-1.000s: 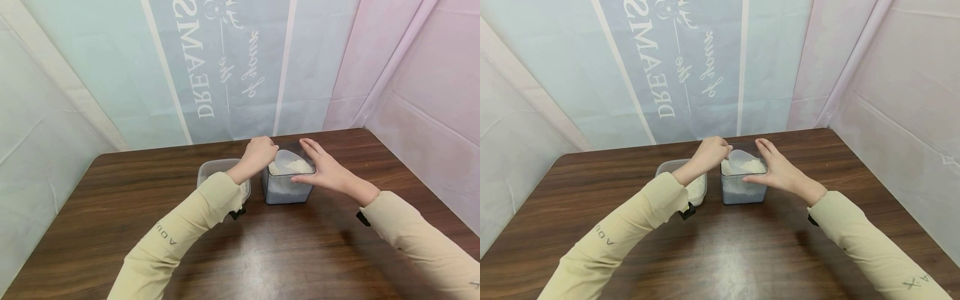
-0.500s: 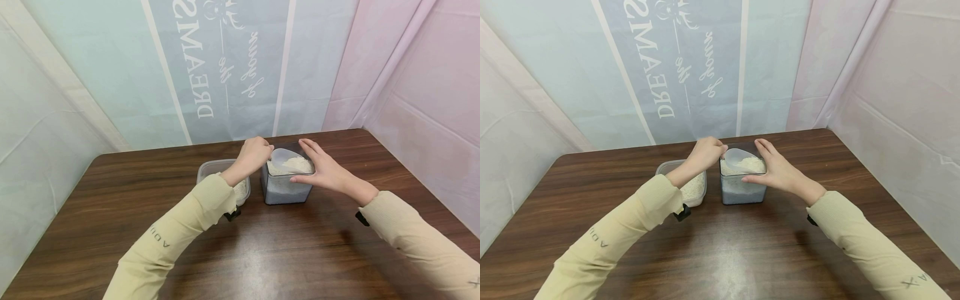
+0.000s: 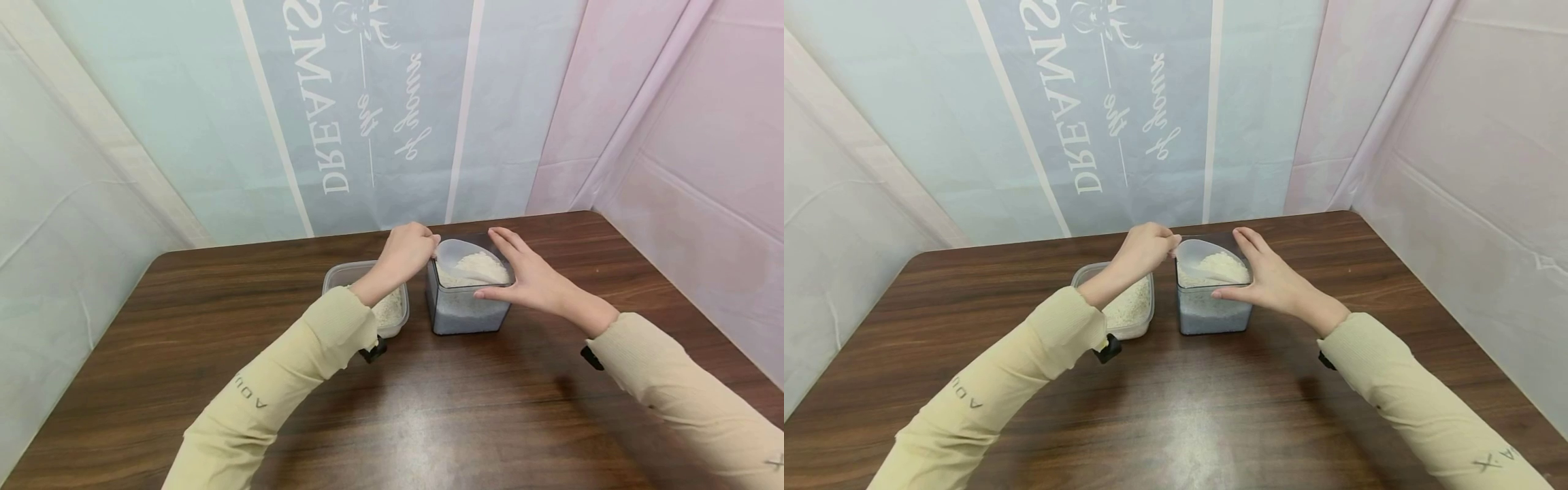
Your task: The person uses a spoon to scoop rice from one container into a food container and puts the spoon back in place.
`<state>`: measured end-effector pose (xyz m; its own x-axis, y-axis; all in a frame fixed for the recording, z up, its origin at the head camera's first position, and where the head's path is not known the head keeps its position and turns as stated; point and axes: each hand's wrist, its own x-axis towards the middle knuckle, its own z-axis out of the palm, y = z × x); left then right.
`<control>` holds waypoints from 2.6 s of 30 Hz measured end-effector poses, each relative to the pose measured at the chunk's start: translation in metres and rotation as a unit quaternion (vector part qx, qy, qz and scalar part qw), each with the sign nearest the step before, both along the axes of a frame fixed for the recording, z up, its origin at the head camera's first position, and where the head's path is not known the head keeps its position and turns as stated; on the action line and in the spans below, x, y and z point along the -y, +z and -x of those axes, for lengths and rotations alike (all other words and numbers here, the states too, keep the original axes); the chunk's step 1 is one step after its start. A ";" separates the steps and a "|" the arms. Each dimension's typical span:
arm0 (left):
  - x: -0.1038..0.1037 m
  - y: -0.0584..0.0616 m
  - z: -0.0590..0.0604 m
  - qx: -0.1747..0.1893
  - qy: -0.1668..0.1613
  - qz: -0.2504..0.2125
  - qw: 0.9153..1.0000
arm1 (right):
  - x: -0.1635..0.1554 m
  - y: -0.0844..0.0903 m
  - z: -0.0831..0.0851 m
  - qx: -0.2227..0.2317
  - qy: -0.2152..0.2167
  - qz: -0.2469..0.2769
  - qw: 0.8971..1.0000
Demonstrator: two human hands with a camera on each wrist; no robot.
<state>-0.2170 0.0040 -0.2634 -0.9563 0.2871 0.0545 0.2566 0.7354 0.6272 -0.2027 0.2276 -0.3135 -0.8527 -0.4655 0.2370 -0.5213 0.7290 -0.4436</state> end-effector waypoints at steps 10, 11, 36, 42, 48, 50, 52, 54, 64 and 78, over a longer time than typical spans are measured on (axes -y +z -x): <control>0.006 0.001 -0.002 -0.009 0.010 -0.013 1.000 | 0.000 0.000 0.000 -0.002 0.002 0.001 1.000; 0.007 0.002 -0.002 -0.009 0.010 -0.014 1.000 | 0.000 0.001 0.000 0.000 0.001 0.001 1.000; 0.022 0.002 -0.004 0.015 0.046 -0.081 0.996 | 0.000 0.000 0.001 0.013 -0.003 0.002 1.000; 0.028 0.000 -0.006 0.028 0.055 -0.104 0.993 | 0.000 -0.001 0.000 0.010 0.000 0.004 1.000; 0.036 0.000 -0.008 0.027 0.056 -0.124 0.990 | 0.000 -0.001 0.000 0.001 -0.005 0.003 1.000; 0.038 0.000 -0.008 0.027 0.059 -0.126 0.990 | 0.000 -0.001 0.000 0.002 -0.006 0.003 1.000; 0.041 -0.001 -0.009 0.028 0.064 -0.129 0.989 | 0.000 -0.001 0.000 0.003 -0.006 0.003 1.000; 0.043 -0.002 -0.009 0.029 0.068 -0.128 0.989 | 0.001 -0.001 0.000 0.004 -0.005 0.003 1.000; 0.058 -0.009 -0.009 0.038 0.087 -0.143 0.985 | 0.000 -0.002 0.001 0.001 -0.001 0.006 1.000; 0.078 -0.016 -0.007 0.026 0.113 -0.151 0.982 | 0.000 -0.002 0.002 -0.002 -0.003 0.009 1.000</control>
<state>-0.2097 -0.0737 -0.2794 -0.9975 0.0457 0.0546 0.0707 0.5485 0.8332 -0.2042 0.2279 -0.3158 -0.8545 -0.4562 0.2486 -0.5188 0.7238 -0.4549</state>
